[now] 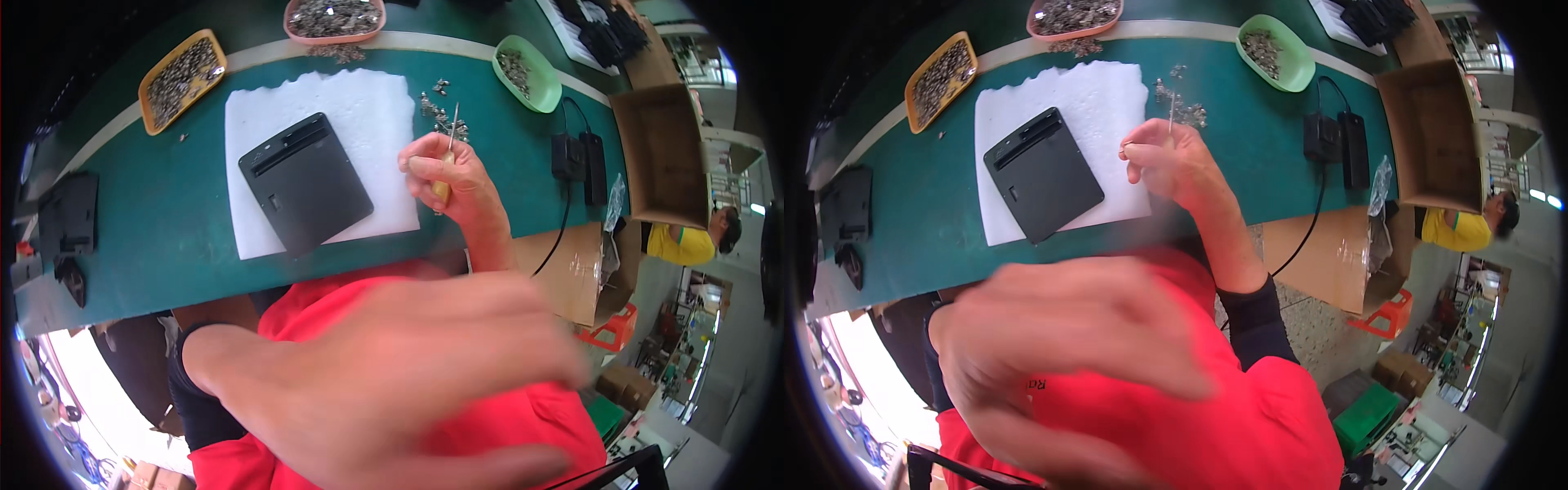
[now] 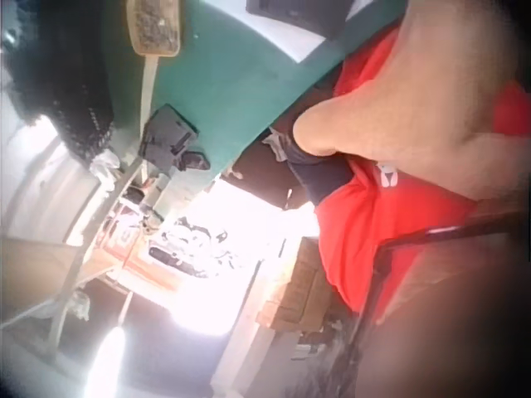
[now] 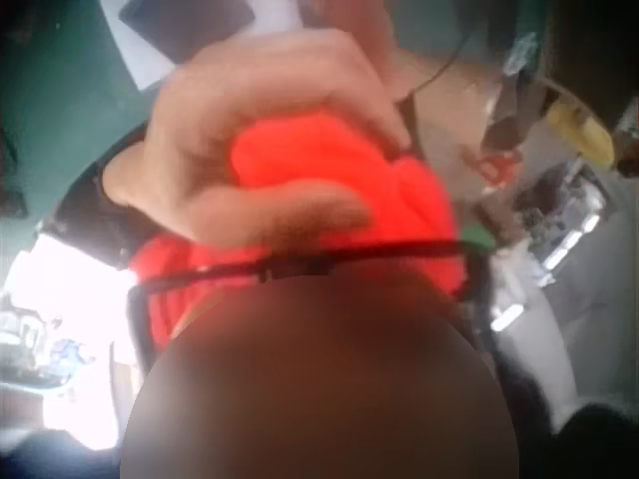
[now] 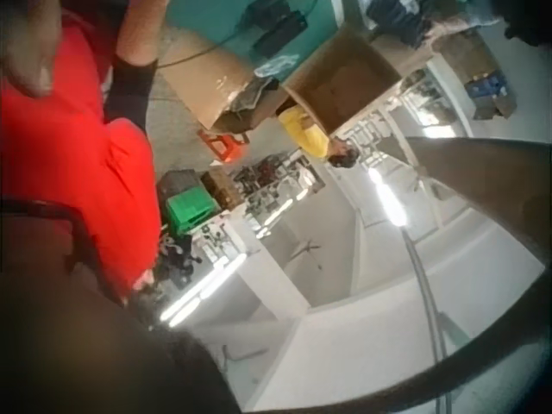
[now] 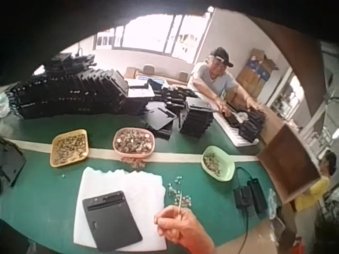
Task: The person assembles small black electronic devices at a green workbench. They use a yellow-handled screwdriver to tighten screws into the device casing, then place the finished units into a cardboard box. The person also handles trays of screws and other components on the table.
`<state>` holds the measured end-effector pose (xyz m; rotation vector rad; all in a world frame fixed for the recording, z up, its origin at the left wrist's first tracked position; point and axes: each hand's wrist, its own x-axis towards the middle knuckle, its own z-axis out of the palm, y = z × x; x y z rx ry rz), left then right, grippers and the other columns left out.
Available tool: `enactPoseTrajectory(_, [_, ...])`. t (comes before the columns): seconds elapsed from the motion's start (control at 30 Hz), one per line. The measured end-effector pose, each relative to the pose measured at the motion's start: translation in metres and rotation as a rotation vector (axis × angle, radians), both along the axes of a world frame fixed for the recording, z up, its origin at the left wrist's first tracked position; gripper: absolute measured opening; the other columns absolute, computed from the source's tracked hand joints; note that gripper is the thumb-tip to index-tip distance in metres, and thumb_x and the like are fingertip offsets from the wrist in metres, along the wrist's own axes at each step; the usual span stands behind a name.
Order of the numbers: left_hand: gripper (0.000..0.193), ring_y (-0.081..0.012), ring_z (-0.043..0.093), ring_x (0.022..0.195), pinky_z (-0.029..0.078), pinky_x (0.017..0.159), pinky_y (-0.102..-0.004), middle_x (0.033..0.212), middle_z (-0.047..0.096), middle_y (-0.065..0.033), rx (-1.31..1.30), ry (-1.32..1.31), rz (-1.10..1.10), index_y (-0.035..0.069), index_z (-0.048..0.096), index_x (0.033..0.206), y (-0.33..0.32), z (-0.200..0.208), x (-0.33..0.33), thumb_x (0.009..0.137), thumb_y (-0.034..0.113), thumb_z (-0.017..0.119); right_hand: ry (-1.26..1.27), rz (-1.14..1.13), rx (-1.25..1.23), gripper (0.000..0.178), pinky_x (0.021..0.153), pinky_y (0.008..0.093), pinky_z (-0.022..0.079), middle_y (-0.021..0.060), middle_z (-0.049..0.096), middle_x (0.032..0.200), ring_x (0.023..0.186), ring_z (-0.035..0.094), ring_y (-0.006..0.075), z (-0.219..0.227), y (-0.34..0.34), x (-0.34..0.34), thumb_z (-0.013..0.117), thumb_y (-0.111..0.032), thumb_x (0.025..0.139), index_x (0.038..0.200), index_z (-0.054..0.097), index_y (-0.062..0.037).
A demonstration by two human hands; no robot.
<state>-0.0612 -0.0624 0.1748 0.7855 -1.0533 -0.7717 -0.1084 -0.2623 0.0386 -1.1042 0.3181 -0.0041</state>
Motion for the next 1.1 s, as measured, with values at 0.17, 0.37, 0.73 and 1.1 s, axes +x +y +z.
enactPoseTrajectory(0.17, [0.025,-0.0161,0.060,0.072,0.046,0.064,-0.0303,0.090,0.063,-0.0064,-0.067,0.010,-0.088,0.005,0.072,0.097,0.053,-0.027,0.049,0.083,0.024,0.077,-0.001,-0.011,0.002,0.008,0.045,0.0217,0.037,0.0102,0.064,0.086,0.058,0.056,0.0116,0.005,-0.007,0.007,0.066,-0.005,0.085,0.090,0.066,0.0001])
enactPoseTrajectory(0.37, [0.028,-0.0120,0.058,0.082,0.042,0.073,-0.0301,0.093,0.063,0.0013,-0.013,-0.292,0.100,0.018,0.070,0.108,0.086,0.000,0.058,0.082,0.024,0.078,-0.043,-0.009,-0.013,0.005,0.036,0.0197,0.035,0.0126,0.064,0.087,0.058,0.059,0.0129,0.002,-0.006,0.020,0.064,-0.002,0.087,0.091,0.066,0.0001])
enactPoseTrajectory(0.73, [0.028,-0.0140,0.055,0.077,0.044,0.072,-0.0311,0.089,0.058,0.0022,-0.025,-0.302,0.313,0.019,0.061,0.113,0.098,-0.003,0.047,0.086,0.018,0.069,0.018,0.039,-0.051,0.005,0.037,0.0195,0.035,0.0119,0.064,0.087,0.060,0.061,0.0122,-0.001,-0.006,0.026,0.064,-0.002,0.087,0.090,0.065,0.0012])
enactPoseTrajectory(1.1, [0.026,-0.0181,0.054,0.077,0.042,0.070,-0.0314,0.090,0.060,-0.0048,-0.114,-0.263,0.392,0.012,0.064,0.111,0.077,-0.020,0.044,0.085,0.010,0.066,0.070,0.029,-0.241,0.008,0.037,0.0181,0.036,0.0101,0.066,0.080,0.057,0.063,0.0110,0.002,0.007,0.044,0.067,-0.010,0.087,0.090,0.066,-0.0023])
